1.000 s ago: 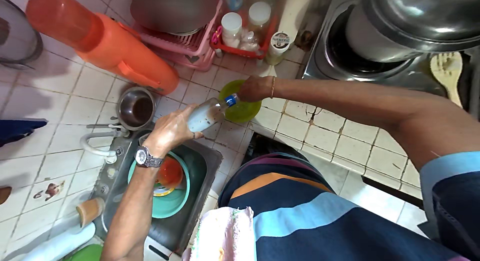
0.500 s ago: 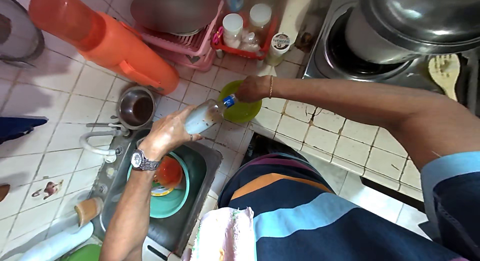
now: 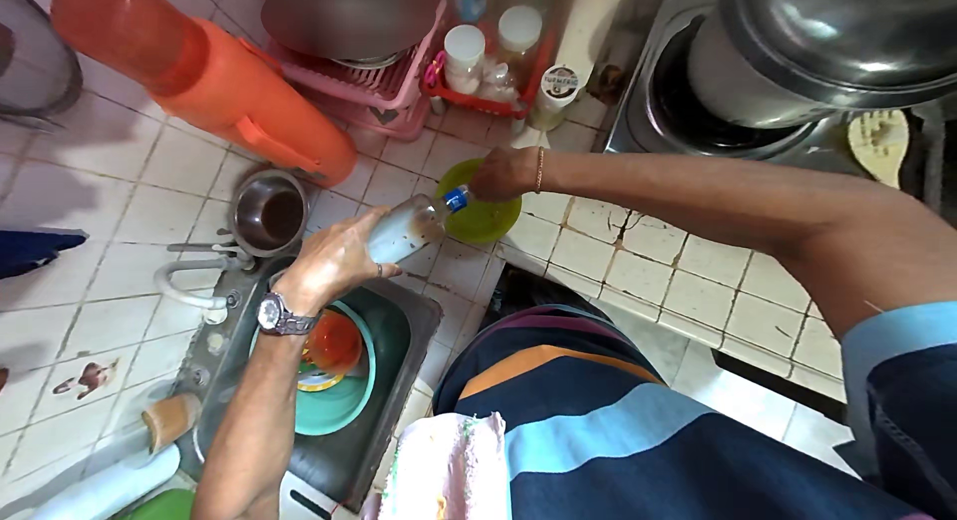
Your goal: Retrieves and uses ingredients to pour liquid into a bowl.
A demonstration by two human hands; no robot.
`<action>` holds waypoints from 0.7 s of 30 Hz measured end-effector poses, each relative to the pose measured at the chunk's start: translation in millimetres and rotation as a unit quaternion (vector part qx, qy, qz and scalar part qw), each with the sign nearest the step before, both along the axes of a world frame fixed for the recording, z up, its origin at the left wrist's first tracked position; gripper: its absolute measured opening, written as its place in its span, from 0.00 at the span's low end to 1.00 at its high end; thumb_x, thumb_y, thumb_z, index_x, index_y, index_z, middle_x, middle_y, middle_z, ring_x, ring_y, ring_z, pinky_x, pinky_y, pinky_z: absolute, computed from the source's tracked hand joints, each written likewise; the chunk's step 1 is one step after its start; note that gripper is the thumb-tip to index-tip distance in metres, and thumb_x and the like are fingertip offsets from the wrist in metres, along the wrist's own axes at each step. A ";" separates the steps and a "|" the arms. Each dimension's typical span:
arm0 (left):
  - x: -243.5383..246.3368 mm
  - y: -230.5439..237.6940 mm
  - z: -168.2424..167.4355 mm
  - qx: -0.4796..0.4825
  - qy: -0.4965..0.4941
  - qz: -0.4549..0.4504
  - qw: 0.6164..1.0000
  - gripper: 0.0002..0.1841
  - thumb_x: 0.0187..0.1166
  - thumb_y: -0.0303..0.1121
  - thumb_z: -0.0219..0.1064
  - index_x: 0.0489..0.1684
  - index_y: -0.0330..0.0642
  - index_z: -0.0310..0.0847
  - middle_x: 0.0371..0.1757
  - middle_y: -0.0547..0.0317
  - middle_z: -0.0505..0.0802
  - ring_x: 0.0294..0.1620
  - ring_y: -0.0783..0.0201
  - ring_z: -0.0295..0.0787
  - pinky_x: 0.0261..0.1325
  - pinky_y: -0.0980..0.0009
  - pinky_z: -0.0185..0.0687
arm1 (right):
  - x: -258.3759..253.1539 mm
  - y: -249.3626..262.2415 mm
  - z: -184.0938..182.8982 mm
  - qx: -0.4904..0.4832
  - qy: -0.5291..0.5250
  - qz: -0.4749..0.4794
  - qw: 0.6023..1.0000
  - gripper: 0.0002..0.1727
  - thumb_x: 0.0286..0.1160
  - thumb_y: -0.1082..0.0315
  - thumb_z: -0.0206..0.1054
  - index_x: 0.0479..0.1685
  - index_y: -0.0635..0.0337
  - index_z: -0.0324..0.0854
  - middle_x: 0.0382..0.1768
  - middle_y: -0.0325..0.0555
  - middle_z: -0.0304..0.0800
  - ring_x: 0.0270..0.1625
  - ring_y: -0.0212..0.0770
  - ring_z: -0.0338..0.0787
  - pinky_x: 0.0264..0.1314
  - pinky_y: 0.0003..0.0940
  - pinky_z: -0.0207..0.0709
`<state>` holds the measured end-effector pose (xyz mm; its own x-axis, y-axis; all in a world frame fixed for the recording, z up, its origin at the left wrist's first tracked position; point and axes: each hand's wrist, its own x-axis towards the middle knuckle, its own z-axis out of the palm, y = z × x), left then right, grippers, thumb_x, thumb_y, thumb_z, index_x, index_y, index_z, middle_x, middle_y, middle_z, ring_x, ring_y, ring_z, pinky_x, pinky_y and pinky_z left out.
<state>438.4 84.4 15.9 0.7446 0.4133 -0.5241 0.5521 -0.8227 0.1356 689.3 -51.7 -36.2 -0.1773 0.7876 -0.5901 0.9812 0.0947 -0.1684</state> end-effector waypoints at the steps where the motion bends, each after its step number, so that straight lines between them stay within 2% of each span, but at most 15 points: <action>1: 0.1 -0.2 -0.3 0.001 0.002 0.001 1.000 0.50 0.56 0.53 0.88 0.87 0.65 0.65 0.63 0.45 0.91 0.56 0.39 0.91 0.54 0.30 0.81 | 0.0 0.4 0.3 -0.002 0.000 -0.001 1.000 0.11 0.87 0.71 0.57 0.46 0.68 0.85 0.46 0.62 0.89 0.55 0.64 0.88 0.53 0.62 0.76; 6: 0.4 0.3 -1.4 0.003 0.007 -0.002 1.000 0.50 0.57 0.54 0.87 0.87 0.66 0.64 0.63 0.45 0.91 0.57 0.39 0.91 0.54 0.31 0.82 | 1.4 1.6 0.7 -0.003 0.006 -0.001 1.000 0.12 0.88 0.71 0.57 0.47 0.69 0.84 0.48 0.63 0.89 0.56 0.65 0.88 0.55 0.63 0.76; 14: -2.6 4.2 -0.4 -0.006 -0.012 -0.004 1.000 0.51 0.57 0.54 0.87 0.88 0.65 0.64 0.64 0.46 0.91 0.58 0.40 0.91 0.55 0.31 0.82 | 1.5 5.3 6.8 -0.007 -0.002 -0.012 1.000 0.11 0.87 0.69 0.59 0.47 0.67 0.85 0.45 0.61 0.89 0.54 0.64 0.88 0.55 0.63 0.76; 21: -10.1 7.5 3.1 -0.001 -0.010 0.004 1.000 0.51 0.57 0.54 0.87 0.88 0.67 0.63 0.63 0.47 0.91 0.58 0.40 0.91 0.56 0.30 0.81 | -6.8 14.9 9.3 -0.013 -0.014 -0.011 1.000 0.11 0.86 0.71 0.58 0.48 0.67 0.85 0.49 0.61 0.89 0.57 0.64 0.88 0.56 0.64 0.76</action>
<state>428.3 91.9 19.0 0.7514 0.4184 -0.5102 0.5559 -0.8180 0.1479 682.6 -36.8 -26.9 -0.1441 0.7748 -0.6155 0.9872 0.0698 -0.1433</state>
